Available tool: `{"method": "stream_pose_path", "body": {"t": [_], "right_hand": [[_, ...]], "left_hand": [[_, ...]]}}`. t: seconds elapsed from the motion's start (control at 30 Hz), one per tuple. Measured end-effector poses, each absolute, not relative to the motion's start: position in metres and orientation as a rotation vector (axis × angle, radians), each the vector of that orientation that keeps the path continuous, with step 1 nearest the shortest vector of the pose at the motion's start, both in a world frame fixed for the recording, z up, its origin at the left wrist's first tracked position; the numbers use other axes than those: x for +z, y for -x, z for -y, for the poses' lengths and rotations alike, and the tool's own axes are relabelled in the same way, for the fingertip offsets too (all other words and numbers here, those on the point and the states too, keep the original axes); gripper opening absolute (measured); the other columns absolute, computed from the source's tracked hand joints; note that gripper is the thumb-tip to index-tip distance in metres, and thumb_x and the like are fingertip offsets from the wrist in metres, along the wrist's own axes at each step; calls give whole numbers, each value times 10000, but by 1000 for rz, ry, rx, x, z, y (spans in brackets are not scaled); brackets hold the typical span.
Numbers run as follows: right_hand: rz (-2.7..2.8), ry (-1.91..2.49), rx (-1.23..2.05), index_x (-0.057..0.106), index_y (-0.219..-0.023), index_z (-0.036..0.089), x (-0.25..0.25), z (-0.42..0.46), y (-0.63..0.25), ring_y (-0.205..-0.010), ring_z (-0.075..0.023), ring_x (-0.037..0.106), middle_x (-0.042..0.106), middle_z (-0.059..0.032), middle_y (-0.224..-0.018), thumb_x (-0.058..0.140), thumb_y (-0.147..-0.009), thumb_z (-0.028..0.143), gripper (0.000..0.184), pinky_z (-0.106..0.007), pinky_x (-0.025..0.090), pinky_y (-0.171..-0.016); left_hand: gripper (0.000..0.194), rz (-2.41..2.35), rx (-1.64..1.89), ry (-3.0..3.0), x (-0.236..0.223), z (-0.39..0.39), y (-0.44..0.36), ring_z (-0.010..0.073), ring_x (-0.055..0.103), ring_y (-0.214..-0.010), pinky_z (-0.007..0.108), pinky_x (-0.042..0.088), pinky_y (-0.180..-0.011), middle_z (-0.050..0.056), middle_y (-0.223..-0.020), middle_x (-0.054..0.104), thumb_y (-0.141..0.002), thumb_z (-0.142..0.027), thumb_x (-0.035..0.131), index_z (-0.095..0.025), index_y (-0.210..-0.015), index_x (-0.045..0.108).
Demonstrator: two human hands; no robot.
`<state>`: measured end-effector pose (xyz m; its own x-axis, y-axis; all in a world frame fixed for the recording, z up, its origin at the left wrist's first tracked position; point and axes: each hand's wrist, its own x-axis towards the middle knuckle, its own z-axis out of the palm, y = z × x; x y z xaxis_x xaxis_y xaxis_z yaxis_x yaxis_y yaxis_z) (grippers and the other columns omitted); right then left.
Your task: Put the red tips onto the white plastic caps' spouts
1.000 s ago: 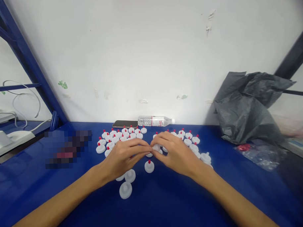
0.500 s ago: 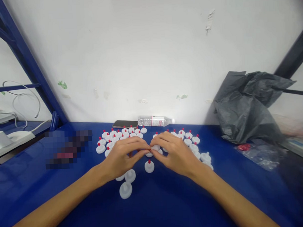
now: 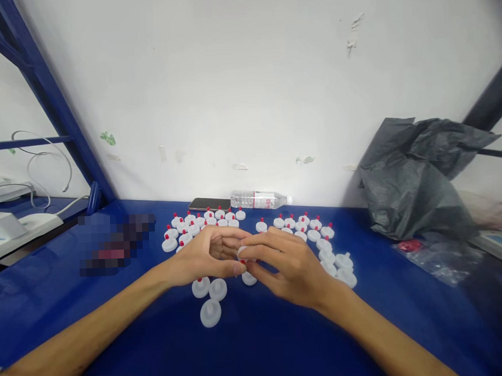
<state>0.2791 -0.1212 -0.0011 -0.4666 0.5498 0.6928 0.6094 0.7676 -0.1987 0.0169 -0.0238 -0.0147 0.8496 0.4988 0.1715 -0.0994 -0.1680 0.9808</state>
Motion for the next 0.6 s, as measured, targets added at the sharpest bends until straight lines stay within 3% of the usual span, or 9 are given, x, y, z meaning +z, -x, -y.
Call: {"method": "stream_pose_path", "body": {"t": [0.23,0.37,0.47,0.53,0.6], "right_hand": [[2180,891,-65,955,-1235,500,-3,121,-280,-1119,-305,1002,1028,23,-1274,728,-1217,373,261,-536,845,-1028],[2175,895,-81,960,-1214,454,0,121,-281,-1076,-298,992,1031,2,-1230,713,-1238,371,262,-502,828,-1004],[2158,907,-84,963,-1271,387,6,120,-286,-991,-283,964,1031,-19,-1202,739,-1237,341,231,-470,801,-991],[2149,956,-61,963,-1295,354,13,119,-293,-914,-273,930,1022,-23,-1142,795,-1213,345,186,-453,777,-962],[2169,1050,11,962,-1231,341,23,119,-301,-866,-264,900,1001,-7,-1052,862,-1174,355,115,-431,744,-921]], "left_hand": [[601,-329,590,-1658,-15,26,-20,344,992,-1062,417,799,-946,151,-1168,1012,-913,-549,1188,-247,-1385,969],[591,-349,558,-1696,-9,27,-20,292,958,-996,365,762,-876,135,-1182,1002,-1003,-625,1118,-252,-1426,942],[609,-486,630,-1871,2,27,-15,289,927,-1012,358,721,-864,132,-1148,985,-1134,-713,939,-209,-1472,910],[469,-663,674,-2119,11,24,-9,273,887,-961,357,669,-857,91,-1044,959,-1202,-639,812,-208,-1340,935],[360,-856,599,-2448,21,18,1,247,810,-862,363,593,-842,50,-897,897,-1205,-479,735,-223,-1043,929]]}}
